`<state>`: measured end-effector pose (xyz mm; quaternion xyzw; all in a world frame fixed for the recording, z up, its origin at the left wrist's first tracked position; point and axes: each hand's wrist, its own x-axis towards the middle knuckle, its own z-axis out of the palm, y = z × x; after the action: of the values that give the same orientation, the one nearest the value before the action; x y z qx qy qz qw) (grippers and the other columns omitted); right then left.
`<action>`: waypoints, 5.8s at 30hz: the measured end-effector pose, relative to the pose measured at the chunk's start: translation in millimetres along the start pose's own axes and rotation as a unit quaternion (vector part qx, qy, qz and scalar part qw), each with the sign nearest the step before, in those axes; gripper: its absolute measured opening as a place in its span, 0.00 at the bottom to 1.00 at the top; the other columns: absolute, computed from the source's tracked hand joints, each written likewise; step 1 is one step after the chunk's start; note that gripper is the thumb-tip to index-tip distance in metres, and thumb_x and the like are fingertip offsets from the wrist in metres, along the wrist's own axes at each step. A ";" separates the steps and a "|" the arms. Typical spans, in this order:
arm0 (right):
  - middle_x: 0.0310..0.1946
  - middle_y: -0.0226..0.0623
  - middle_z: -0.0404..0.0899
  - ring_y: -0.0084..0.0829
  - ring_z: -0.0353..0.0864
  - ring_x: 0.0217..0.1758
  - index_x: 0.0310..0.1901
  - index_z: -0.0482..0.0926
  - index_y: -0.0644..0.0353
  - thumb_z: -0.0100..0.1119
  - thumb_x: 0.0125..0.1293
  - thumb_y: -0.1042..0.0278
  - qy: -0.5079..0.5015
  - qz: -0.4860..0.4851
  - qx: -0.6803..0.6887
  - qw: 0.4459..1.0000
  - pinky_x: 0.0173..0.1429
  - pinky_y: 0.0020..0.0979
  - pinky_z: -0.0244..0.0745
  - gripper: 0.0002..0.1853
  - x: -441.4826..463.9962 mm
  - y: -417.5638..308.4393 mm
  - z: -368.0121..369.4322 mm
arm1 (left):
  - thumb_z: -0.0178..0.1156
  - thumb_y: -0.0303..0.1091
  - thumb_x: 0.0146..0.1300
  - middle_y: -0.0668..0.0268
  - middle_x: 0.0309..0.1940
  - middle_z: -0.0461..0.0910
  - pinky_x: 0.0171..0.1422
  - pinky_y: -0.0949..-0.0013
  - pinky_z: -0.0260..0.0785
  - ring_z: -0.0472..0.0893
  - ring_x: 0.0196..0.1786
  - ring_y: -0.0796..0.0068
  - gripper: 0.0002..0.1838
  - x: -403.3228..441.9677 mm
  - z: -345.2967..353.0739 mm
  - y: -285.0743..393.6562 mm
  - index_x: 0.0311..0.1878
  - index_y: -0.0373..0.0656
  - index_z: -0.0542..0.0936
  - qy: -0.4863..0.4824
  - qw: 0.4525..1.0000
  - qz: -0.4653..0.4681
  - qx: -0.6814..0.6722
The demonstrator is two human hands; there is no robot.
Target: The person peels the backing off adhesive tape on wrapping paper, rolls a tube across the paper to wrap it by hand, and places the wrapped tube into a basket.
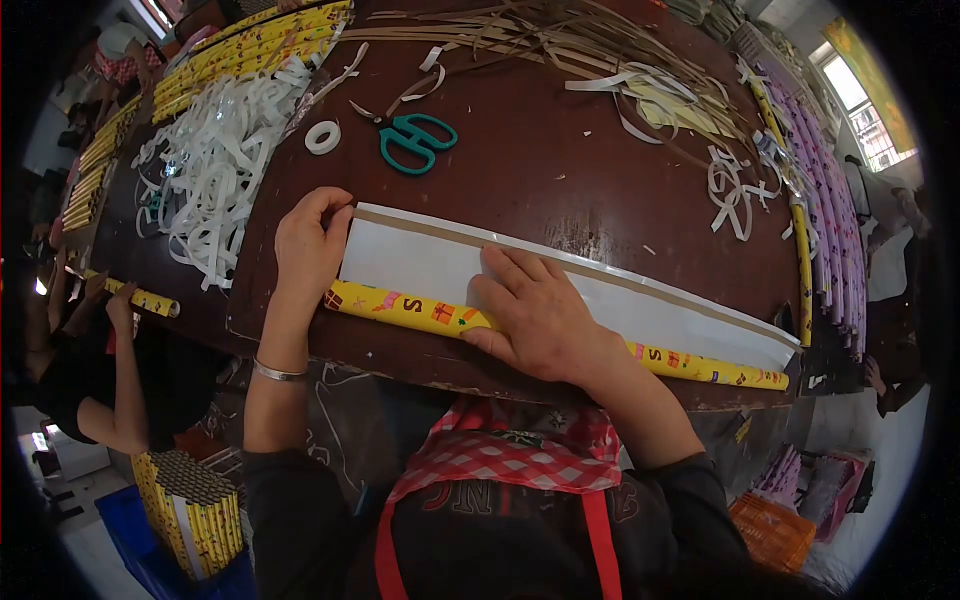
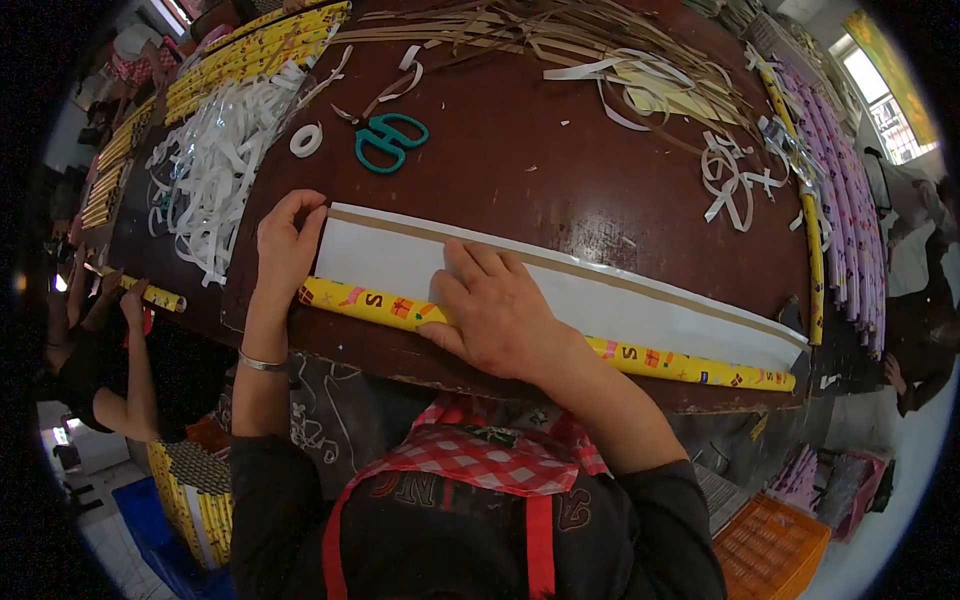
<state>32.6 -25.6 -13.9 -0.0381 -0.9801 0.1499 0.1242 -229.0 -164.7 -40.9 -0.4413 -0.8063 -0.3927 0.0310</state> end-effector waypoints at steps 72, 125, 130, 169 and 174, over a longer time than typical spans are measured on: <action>0.35 0.34 0.73 0.36 0.74 0.42 0.36 0.74 0.54 0.69 0.52 0.56 0.122 0.082 -0.105 0.984 0.43 0.35 0.71 0.16 -126.6 41.7 -28.8 | 0.69 0.26 0.47 0.54 0.46 0.74 0.56 0.55 0.64 0.73 0.50 0.50 0.24 -29.3 -37.9 115.8 0.50 0.39 0.76 -0.322 0.931 0.151 0.077; 0.39 0.37 0.73 0.43 0.73 0.44 0.41 0.77 0.55 0.74 0.49 0.60 0.080 0.114 -0.049 0.989 0.49 0.43 0.67 0.19 -128.6 36.4 -43.0 | 0.73 0.41 0.48 0.67 0.43 0.74 0.51 0.60 0.62 0.74 0.50 0.64 0.23 -74.1 17.4 106.5 0.47 0.48 0.78 -0.230 0.943 0.239 0.009; 0.39 0.37 0.74 0.44 0.73 0.45 0.44 0.76 0.56 0.75 0.48 0.60 0.064 0.095 -0.072 0.991 0.50 0.43 0.67 0.23 -124.8 38.0 -48.6 | 0.73 0.43 0.48 0.67 0.44 0.74 0.52 0.60 0.62 0.74 0.50 0.64 0.22 -70.0 14.3 109.5 0.46 0.48 0.78 -0.208 0.946 0.244 0.037; 0.37 0.37 0.75 0.42 0.71 0.43 0.42 0.77 0.57 0.71 0.54 0.54 0.041 0.081 -0.101 0.991 0.53 0.44 0.62 0.20 -119.8 48.1 -56.8 | 0.70 0.51 0.51 0.72 0.39 0.74 0.48 0.63 0.60 0.74 0.44 0.69 0.22 -58.2 10.2 91.8 0.44 0.49 0.80 -0.199 0.946 0.256 0.021; 0.37 0.37 0.75 0.42 0.71 0.43 0.41 0.76 0.57 0.72 0.53 0.55 0.048 0.089 -0.113 0.988 0.54 0.44 0.63 0.20 -121.1 49.6 -53.9 | 0.71 0.50 0.50 0.72 0.39 0.74 0.48 0.63 0.59 0.74 0.45 0.70 0.21 -62.2 13.0 90.8 0.43 0.50 0.80 -0.193 0.950 0.240 0.047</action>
<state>165.3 23.4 -7.2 -0.1462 -0.9764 0.0465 0.1518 -120.4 -171.5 -19.5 -0.6873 -0.6845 -0.2428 -0.0117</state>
